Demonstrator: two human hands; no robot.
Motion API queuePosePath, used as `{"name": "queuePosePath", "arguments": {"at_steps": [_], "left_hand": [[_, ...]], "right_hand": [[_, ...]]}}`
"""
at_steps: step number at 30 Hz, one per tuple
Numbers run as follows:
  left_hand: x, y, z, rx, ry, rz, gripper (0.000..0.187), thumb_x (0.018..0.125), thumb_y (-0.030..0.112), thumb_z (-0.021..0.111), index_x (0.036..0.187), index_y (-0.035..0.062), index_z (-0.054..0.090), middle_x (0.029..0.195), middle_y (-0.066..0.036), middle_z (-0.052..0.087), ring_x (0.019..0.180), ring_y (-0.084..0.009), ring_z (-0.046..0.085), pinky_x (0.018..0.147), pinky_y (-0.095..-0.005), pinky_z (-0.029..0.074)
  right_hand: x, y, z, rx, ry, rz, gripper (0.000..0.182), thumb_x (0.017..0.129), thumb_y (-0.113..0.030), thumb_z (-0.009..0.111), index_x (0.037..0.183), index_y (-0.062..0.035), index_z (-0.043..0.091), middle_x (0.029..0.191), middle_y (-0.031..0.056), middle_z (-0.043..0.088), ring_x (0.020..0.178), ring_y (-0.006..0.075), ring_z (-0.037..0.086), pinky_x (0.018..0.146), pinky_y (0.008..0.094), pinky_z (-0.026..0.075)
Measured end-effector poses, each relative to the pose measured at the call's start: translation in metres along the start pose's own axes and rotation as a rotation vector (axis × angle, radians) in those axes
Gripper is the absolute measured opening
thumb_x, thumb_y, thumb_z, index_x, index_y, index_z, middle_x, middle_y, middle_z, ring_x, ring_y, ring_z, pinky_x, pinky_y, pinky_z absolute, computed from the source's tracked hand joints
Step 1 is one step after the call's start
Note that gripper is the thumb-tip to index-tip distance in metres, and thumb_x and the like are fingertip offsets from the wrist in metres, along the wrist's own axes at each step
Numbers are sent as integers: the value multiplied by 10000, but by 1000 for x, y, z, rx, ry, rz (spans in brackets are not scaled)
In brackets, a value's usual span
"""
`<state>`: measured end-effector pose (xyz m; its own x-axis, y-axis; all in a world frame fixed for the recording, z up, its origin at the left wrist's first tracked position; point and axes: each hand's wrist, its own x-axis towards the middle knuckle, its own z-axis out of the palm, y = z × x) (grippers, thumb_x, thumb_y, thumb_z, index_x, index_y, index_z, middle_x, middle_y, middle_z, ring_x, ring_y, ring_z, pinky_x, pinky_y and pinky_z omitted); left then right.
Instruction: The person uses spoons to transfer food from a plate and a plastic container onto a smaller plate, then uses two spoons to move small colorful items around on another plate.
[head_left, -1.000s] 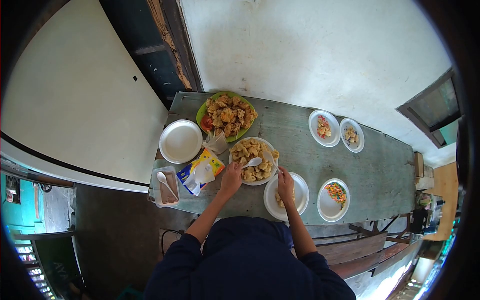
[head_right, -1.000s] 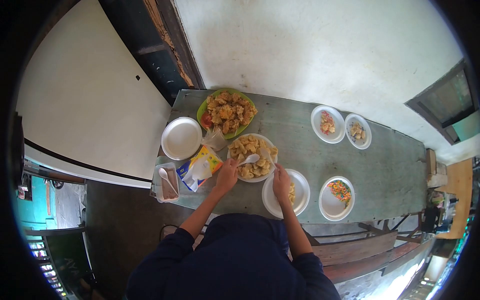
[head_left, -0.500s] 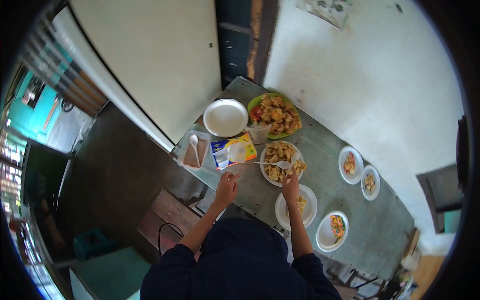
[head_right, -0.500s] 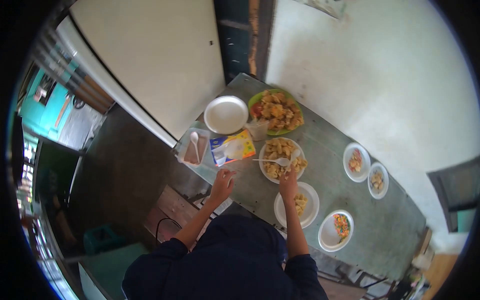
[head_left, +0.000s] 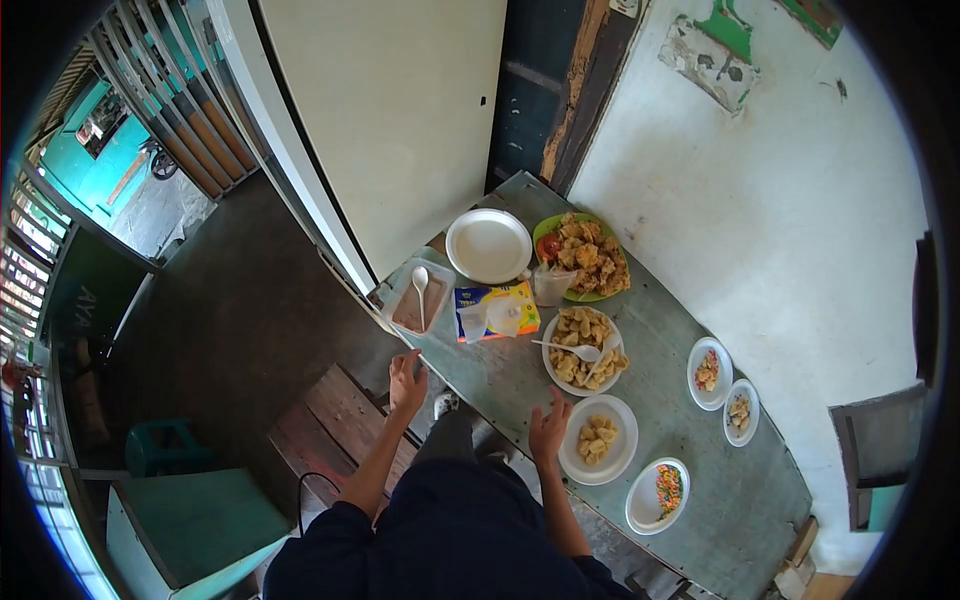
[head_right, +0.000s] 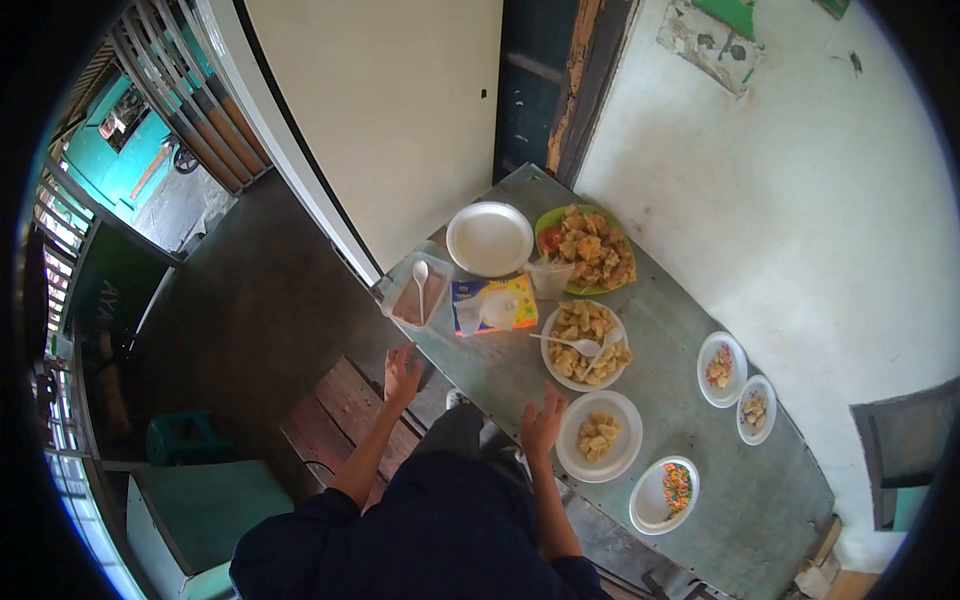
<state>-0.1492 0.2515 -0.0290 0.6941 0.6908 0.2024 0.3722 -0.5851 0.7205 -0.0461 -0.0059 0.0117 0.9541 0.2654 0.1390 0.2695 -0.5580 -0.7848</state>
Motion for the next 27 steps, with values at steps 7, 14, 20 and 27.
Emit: {"name": "queuePosePath", "arguments": {"at_steps": [7,14,20,27], "left_hand": [[81,-35,-19,63,64,-71,409,740,73,577,1135,81,470,967,-160,480,919,-325,465,811,-436,392],[176,-80,-23,61,-250,-166,379,760,225,566,1098,83,470,1056,-204,497,1007,-390,468,818,-465,410],[213,-97,-9,86,-518,-201,296,766,282,564,951,53,538,927,-212,569,846,-383,566,730,-474,447],[214,-107,-5,-145,-460,-13,176,768,173,574,823,12,529,778,-183,566,707,-353,563,613,-422,436]], "right_hand": [[35,-75,58,-69,-221,-88,293,769,-114,576,1062,-120,558,946,106,491,685,257,546,580,341,441],[121,-149,183,-242,-351,-281,182,782,-209,562,936,-120,600,843,84,561,726,286,593,603,388,476],[161,-141,269,-590,-517,-143,227,755,-281,570,839,-78,629,869,140,589,716,322,613,590,416,492],[164,-128,285,-590,-526,-8,264,684,-302,626,710,-39,646,760,151,622,701,316,627,602,399,502]]}}
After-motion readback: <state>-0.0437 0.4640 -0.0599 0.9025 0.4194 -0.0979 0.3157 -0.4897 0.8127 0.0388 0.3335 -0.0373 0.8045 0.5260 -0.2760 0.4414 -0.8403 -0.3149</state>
